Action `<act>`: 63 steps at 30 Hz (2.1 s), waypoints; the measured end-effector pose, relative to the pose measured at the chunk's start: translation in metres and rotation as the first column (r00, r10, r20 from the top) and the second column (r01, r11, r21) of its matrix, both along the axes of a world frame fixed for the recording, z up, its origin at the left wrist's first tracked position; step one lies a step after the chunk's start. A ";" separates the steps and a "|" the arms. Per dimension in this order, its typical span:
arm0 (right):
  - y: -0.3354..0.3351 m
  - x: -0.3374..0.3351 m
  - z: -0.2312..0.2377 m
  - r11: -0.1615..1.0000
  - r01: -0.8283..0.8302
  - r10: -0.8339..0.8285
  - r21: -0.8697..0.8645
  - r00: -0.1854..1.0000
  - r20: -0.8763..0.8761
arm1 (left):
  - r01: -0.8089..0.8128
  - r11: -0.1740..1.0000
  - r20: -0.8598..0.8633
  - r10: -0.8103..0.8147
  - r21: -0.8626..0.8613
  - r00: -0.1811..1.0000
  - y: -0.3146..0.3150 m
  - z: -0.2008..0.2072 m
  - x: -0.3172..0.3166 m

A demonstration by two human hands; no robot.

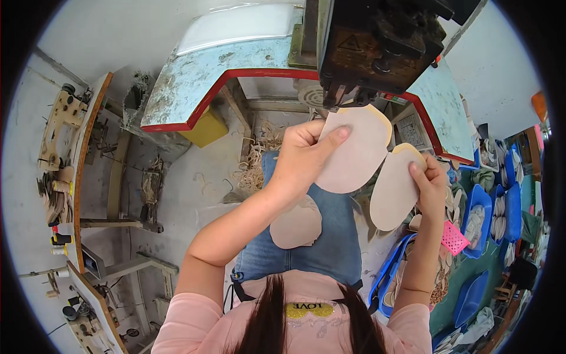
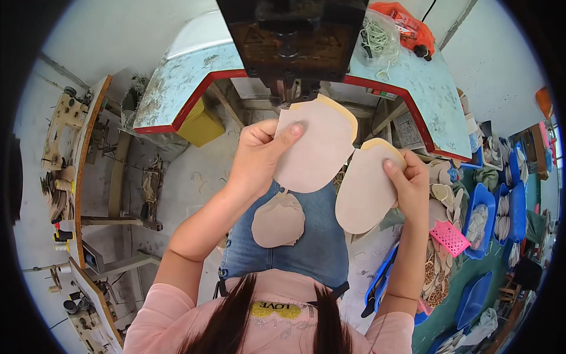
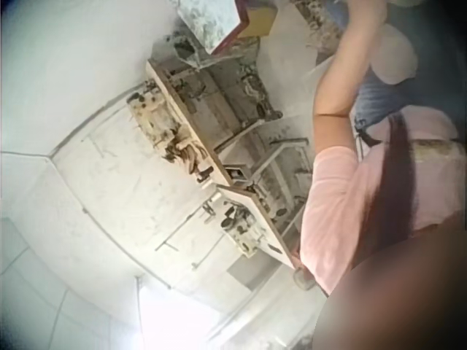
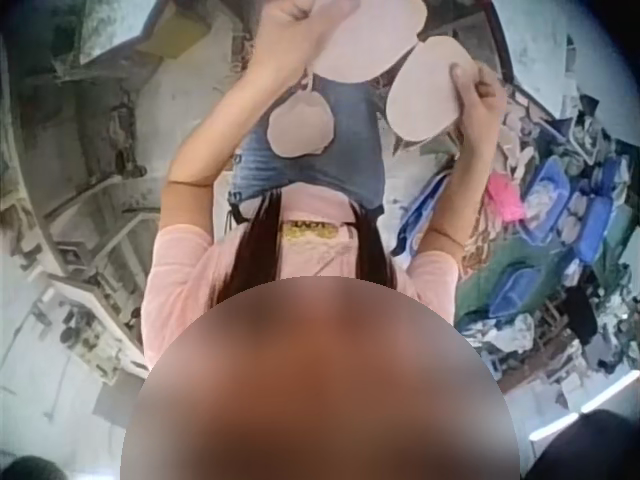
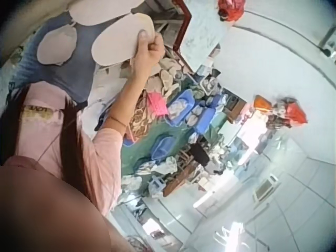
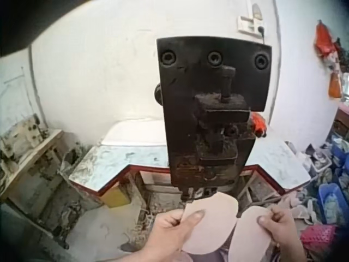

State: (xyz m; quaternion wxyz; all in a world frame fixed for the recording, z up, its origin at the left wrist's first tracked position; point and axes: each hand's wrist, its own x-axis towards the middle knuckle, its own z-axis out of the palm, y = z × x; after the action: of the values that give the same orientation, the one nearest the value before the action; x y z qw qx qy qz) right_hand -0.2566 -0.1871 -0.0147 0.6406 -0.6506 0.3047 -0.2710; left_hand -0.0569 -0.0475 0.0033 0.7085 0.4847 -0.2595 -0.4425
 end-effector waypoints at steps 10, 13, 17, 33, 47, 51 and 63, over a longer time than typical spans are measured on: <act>0.013 0.024 -0.014 0.997 -0.030 0.028 -0.072 0.999 -0.025 | -0.034 0.999 0.171 0.029 0.025 0.985 0.007 0.008 0.022; 0.018 0.028 -0.030 0.981 -0.172 0.164 -0.083 0.981 -0.102 | 0.053 0.993 0.277 -0.081 0.104 0.957 0.013 0.017 0.042; 0.028 0.038 -0.023 0.969 -0.193 0.175 -0.155 0.977 -0.123 | 0.128 0.979 0.320 -0.173 0.156 0.932 0.021 0.023 0.055; -0.024 0.076 0.056 0.967 -0.163 0.159 -0.195 0.987 -0.037 | -0.075 0.995 -0.020 0.074 -0.060 0.997 0.038 -0.012 0.026; -0.054 0.136 0.067 0.832 -0.239 0.353 -0.501 0.925 0.145 | 0.000 0.996 -0.194 -0.017 -0.088 0.981 0.044 -0.021 0.008; -0.049 0.125 0.063 0.768 -0.256 0.331 -0.587 0.943 0.021 | -0.124 0.991 0.014 0.124 -0.048 0.992 0.055 -0.029 0.039; 0.005 0.097 0.048 0.926 -0.160 0.186 -0.343 0.982 0.044 | 0.049 0.860 0.788 -0.487 0.508 0.376 0.090 -0.164 -0.005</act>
State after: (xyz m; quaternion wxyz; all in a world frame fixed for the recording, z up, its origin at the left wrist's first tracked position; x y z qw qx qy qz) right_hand -0.1600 -0.1819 0.0338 0.5521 -0.7644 0.1707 -0.2861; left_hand -0.0615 0.0427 -0.1602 0.2579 0.7276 -0.5761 -0.2687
